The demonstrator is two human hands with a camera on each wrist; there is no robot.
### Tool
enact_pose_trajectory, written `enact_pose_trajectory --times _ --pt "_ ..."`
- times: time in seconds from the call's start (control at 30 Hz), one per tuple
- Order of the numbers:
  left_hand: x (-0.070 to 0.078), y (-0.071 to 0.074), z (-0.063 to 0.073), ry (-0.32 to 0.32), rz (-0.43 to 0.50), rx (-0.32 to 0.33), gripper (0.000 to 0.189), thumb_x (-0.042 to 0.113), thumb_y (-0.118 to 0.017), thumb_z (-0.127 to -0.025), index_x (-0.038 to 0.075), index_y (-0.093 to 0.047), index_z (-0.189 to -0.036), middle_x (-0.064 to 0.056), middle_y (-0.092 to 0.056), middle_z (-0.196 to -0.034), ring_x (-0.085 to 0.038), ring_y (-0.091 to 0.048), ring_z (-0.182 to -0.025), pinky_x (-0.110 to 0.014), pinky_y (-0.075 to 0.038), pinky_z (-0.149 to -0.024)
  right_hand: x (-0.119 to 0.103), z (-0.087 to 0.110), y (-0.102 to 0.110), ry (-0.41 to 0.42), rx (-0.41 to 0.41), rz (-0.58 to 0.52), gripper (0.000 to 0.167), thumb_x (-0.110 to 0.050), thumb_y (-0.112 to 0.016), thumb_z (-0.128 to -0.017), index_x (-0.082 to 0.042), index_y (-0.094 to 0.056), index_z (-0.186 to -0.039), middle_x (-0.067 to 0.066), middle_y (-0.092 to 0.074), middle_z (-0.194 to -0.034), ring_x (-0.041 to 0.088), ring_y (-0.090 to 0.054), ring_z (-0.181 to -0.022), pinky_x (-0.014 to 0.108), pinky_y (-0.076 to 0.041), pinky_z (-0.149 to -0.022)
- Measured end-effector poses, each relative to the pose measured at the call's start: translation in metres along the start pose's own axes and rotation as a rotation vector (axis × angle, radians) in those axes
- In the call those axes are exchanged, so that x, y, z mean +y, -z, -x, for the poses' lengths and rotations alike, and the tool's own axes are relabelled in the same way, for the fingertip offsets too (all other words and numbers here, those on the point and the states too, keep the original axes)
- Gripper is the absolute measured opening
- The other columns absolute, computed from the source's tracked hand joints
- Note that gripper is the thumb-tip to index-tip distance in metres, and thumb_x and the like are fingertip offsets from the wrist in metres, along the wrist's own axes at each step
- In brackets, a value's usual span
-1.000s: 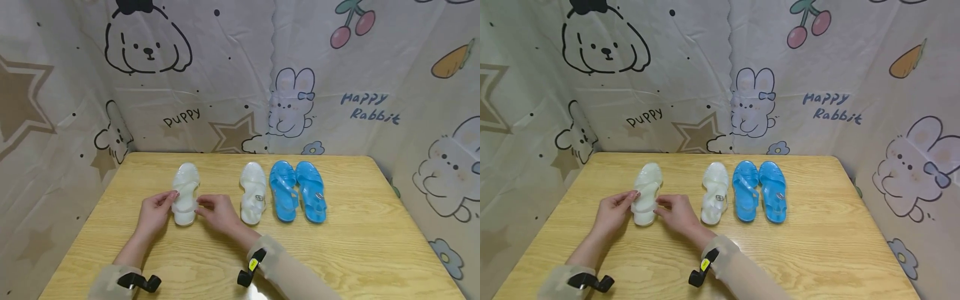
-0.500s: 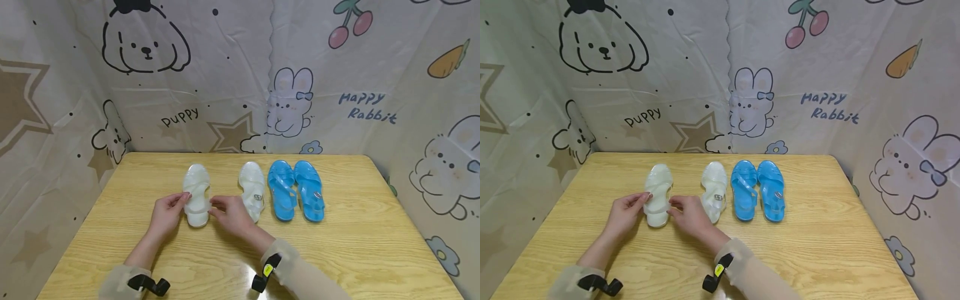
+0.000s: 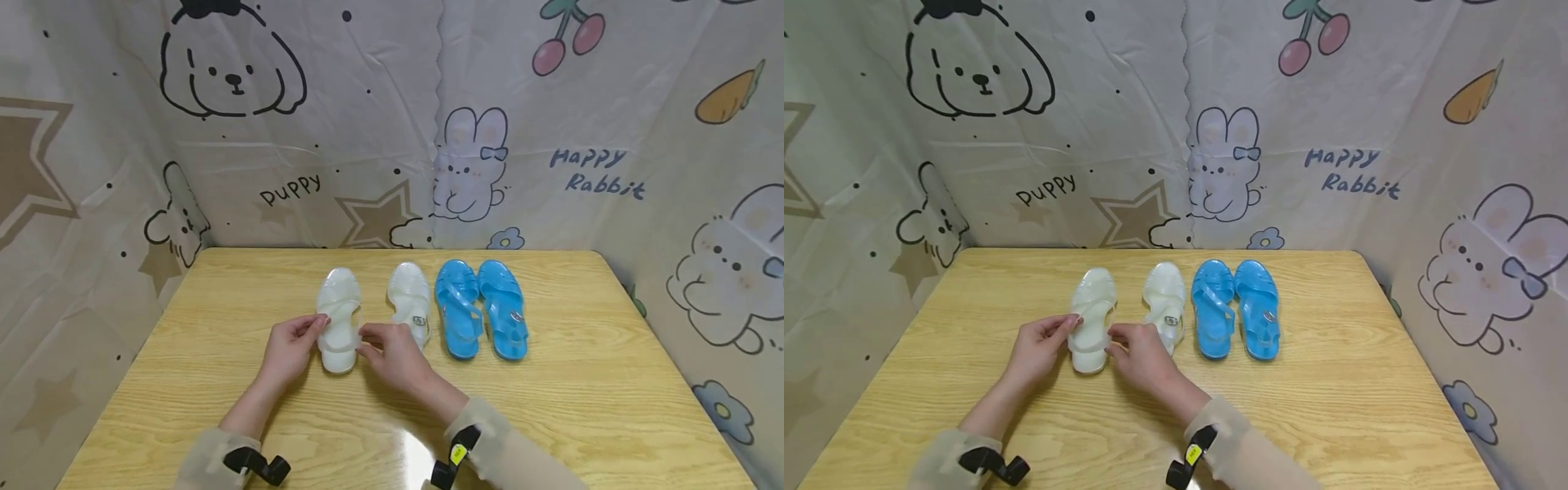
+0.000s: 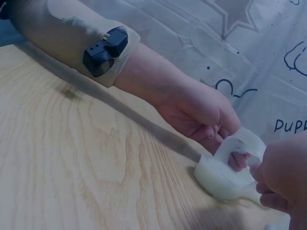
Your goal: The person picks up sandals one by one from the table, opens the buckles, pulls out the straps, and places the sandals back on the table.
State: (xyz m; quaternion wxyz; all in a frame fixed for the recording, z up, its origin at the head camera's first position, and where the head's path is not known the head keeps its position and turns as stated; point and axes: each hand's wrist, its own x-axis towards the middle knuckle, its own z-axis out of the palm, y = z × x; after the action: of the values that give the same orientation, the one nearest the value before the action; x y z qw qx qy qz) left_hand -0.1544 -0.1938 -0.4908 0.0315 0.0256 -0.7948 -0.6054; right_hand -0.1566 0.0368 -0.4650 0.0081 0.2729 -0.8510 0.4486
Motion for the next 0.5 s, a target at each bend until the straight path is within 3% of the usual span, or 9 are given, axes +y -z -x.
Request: enact_pose_trajectory --times 0.27,0.5 --pt "0.006 -0.008 0.001 -0.006 0.01 -0.009 0.033 0.021 -0.068 -0.107 -0.007 -0.073 -0.124 -0.017 -0.077 -0.115 -0.029 -0.072 -0.109 -0.02 -0.057 -0.084 -0.003 0.005 0.006 0.036 0.008 0.05 0.018 -0.001 -0.079 -0.094 0.004 -0.076 -0.111 0.018 -0.077 -0.111 0.024 -0.075 -0.105 0.037 -0.061 -0.091" --pt "0.005 -0.006 0.001 -0.017 0.039 -0.046 0.034 0.02 -0.066 -0.108 -0.008 -0.071 -0.127 -0.019 -0.074 -0.123 -0.027 -0.069 -0.116 -0.021 -0.056 -0.091 -0.004 0.009 0.016 0.042 0.0 0.107 0.02 0.003 -0.077 -0.093 0.005 -0.076 -0.113 0.015 -0.077 -0.111 0.024 -0.075 -0.103 0.033 -0.061 -0.088"
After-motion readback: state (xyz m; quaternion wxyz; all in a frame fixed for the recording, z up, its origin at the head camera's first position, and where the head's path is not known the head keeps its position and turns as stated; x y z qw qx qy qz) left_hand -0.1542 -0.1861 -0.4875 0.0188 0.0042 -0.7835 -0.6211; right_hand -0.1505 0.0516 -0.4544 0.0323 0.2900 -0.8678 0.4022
